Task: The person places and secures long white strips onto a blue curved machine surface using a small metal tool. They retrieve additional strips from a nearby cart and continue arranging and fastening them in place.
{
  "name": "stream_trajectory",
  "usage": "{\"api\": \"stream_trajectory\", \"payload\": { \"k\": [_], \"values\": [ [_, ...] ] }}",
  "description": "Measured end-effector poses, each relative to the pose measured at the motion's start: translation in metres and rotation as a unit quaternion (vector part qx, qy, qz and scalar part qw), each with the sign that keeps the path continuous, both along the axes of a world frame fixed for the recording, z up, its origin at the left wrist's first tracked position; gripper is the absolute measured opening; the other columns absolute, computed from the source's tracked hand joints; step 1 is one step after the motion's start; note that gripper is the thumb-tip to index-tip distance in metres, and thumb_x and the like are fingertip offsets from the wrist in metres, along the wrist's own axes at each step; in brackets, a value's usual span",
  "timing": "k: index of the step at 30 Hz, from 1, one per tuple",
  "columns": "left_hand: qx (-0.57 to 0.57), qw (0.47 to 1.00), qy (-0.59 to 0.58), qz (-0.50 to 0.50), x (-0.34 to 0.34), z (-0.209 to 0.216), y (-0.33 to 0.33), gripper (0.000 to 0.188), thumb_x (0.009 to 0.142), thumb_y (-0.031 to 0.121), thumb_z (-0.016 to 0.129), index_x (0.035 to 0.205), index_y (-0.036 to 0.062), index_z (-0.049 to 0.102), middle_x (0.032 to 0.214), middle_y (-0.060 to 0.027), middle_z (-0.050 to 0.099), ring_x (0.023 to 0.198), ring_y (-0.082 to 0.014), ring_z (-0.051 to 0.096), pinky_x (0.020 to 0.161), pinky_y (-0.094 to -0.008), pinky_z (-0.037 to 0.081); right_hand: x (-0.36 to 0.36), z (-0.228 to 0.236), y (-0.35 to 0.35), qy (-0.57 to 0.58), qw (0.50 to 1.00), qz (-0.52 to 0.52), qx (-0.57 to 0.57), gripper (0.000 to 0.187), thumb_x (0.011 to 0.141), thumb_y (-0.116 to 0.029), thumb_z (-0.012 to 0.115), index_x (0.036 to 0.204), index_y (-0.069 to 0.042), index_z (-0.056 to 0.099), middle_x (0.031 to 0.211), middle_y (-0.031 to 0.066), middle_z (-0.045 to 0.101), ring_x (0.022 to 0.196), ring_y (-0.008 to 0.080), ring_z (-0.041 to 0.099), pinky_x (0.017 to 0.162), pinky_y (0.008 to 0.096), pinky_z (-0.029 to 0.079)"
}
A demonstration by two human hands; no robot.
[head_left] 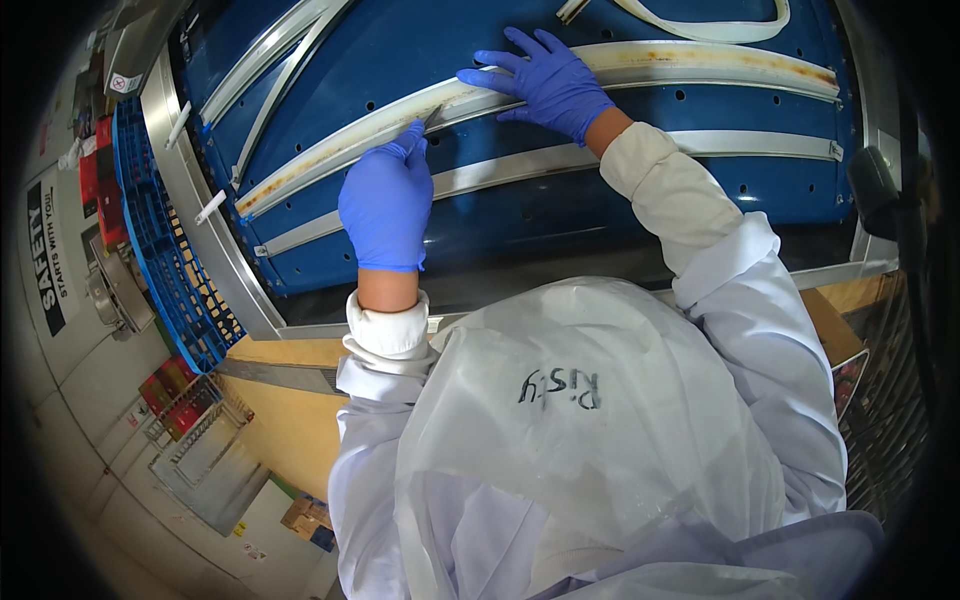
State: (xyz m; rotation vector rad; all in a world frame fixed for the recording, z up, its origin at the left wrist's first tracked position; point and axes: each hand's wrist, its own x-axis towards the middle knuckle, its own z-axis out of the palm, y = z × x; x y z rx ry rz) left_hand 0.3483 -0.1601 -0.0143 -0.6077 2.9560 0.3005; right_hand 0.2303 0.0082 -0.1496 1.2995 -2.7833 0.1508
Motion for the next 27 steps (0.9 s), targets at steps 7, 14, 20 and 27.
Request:
{"api": "stream_trajectory", "payload": {
  "k": [7, 14, 20, 27],
  "values": [
    [-0.055, 0.997, -0.031, -0.045, -0.019, -0.003, -0.006, 0.026, 0.091, 0.035, 0.062, 0.111, 0.0223, 0.073, 0.092, -0.0162, 0.07, 0.083, -0.0369, 0.067, 0.077, -0.041, 0.053, -0.003, 0.001, -0.002, -0.007, 1.0, -0.01, 0.013, 0.074, 0.082, -0.057, 0.061, 0.148, -0.049, 0.028, 0.15, -0.0036, 0.04, 0.14, 0.0303, 0.036, 0.115, 0.0504, 0.028],
    [-0.005, 0.998, -0.033, -0.057, -0.018, -0.003, -0.002, 0.026, 0.091, 0.032, 0.062, 0.112, 0.0213, 0.073, 0.091, -0.0183, 0.069, 0.082, -0.0373, 0.067, 0.077, -0.0415, 0.053, 0.0, 0.001, -0.003, -0.01, 1.0, -0.008, 0.005, 0.075, 0.08, -0.054, 0.064, 0.147, -0.048, 0.03, 0.149, -0.0034, 0.041, 0.139, 0.0302, 0.037, 0.115, 0.0502, 0.028],
    [-0.025, 0.997, -0.023, -0.069, -0.019, -0.014, -0.001, 0.026, 0.091, 0.032, 0.062, 0.111, 0.0212, 0.073, 0.09, -0.0187, 0.069, 0.082, -0.0377, 0.066, 0.077, -0.0415, 0.053, 0.0, 0.001, -0.003, -0.012, 1.0, -0.005, -0.021, 0.076, 0.079, -0.052, 0.066, 0.146, -0.047, 0.031, 0.147, -0.0031, 0.043, 0.138, 0.0298, 0.038, 0.115, 0.0492, 0.028],
    [-0.034, 0.998, -0.019, -0.051, -0.024, -0.019, 0.0, 0.026, 0.091, 0.034, 0.061, 0.11, 0.0213, 0.073, 0.092, -0.0186, 0.069, 0.084, -0.0388, 0.066, 0.077, -0.0418, 0.053, -0.002, 0.0, -0.004, -0.009, 1.0, -0.01, -0.017, 0.077, 0.079, -0.052, 0.067, 0.147, -0.047, 0.031, 0.147, -0.0032, 0.043, 0.138, 0.0293, 0.038, 0.116, 0.0481, 0.028]
  ]
}}
